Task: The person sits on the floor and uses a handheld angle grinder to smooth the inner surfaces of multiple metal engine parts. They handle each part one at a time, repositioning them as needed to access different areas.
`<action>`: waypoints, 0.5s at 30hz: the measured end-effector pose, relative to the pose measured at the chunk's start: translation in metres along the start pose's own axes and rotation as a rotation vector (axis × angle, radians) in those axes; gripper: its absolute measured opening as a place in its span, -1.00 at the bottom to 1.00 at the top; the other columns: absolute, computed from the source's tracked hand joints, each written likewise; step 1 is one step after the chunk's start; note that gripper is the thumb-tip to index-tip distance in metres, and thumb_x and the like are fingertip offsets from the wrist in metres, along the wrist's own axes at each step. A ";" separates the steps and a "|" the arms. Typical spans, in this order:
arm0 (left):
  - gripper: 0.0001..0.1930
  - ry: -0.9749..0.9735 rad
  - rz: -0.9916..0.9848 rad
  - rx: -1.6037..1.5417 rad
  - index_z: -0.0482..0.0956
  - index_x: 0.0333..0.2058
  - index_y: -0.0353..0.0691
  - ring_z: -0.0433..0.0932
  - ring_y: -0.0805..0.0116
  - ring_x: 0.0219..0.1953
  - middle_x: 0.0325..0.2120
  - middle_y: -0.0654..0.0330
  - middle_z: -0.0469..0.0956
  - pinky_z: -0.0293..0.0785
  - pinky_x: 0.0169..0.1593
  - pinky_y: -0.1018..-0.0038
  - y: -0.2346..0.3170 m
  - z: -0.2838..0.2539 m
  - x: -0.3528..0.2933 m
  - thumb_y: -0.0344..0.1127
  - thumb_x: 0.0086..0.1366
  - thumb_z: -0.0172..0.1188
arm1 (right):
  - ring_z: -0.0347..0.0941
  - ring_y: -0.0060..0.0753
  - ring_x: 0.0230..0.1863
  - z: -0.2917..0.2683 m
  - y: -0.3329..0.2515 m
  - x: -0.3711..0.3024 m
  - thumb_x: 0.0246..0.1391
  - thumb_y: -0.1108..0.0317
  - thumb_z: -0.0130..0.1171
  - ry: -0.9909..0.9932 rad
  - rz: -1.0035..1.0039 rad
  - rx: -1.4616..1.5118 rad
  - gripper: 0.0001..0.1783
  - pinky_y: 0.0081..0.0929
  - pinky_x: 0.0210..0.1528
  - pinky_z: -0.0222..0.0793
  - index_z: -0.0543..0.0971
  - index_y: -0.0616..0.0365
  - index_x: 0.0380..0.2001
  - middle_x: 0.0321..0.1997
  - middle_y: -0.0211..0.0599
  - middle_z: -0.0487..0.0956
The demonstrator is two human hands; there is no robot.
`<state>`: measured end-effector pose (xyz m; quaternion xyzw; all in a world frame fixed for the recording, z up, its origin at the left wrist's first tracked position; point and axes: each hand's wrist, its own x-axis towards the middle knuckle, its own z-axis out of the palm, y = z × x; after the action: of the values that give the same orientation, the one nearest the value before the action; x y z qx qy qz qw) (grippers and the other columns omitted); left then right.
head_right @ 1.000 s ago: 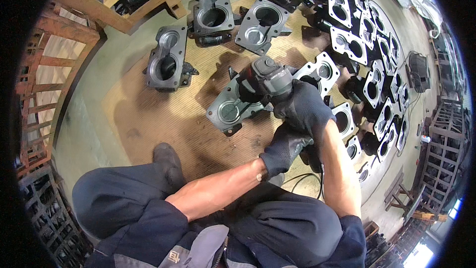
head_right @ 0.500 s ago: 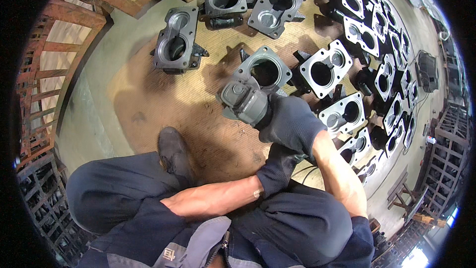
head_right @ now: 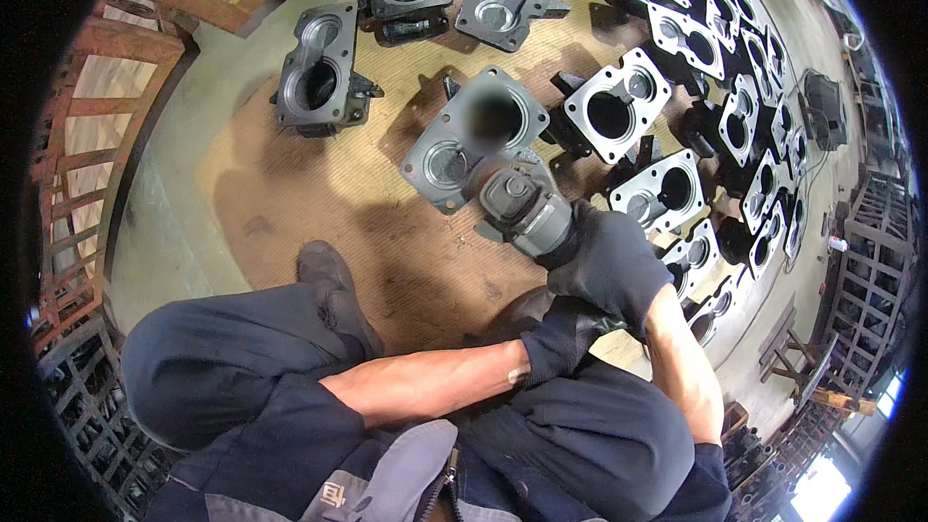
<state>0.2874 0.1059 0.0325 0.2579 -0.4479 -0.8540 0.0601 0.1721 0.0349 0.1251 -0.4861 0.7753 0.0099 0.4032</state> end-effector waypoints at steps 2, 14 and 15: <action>-0.65 0.009 0.013 0.014 0.48 0.07 -0.38 0.51 0.36 0.04 0.00 0.08 0.55 0.44 0.13 0.44 -0.007 0.012 0.003 -0.46 0.33 0.23 | 0.63 0.17 -0.28 -0.001 0.004 -0.007 -0.42 0.23 0.43 0.031 -0.009 -0.022 -0.37 -0.20 -0.20 0.53 0.53 0.38 -0.20 -0.37 0.15 0.64; -0.58 -0.072 0.033 0.133 0.38 0.22 -0.34 0.40 0.32 0.21 0.19 0.04 0.43 0.33 0.28 0.43 -0.001 -0.012 -0.005 -0.42 0.43 0.10 | 0.62 0.21 -0.23 0.000 -0.018 0.001 -0.32 0.18 0.40 -0.024 -0.055 0.002 -0.46 -0.13 -0.11 0.54 0.59 0.24 -0.19 -0.36 0.14 0.66; -0.58 -0.063 0.086 0.153 0.38 0.23 -0.32 0.40 0.30 0.21 0.20 0.04 0.42 0.32 0.29 0.43 -0.002 -0.016 -0.009 -0.41 0.43 0.10 | 0.62 0.21 -0.24 0.005 -0.020 0.005 -0.32 0.17 0.40 -0.018 -0.097 -0.033 -0.46 -0.12 -0.12 0.54 0.58 0.24 -0.22 -0.36 0.14 0.65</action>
<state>0.3034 0.0982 0.0269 0.2154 -0.5242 -0.8215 0.0627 0.1891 0.0222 0.1260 -0.5298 0.7468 0.0074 0.4019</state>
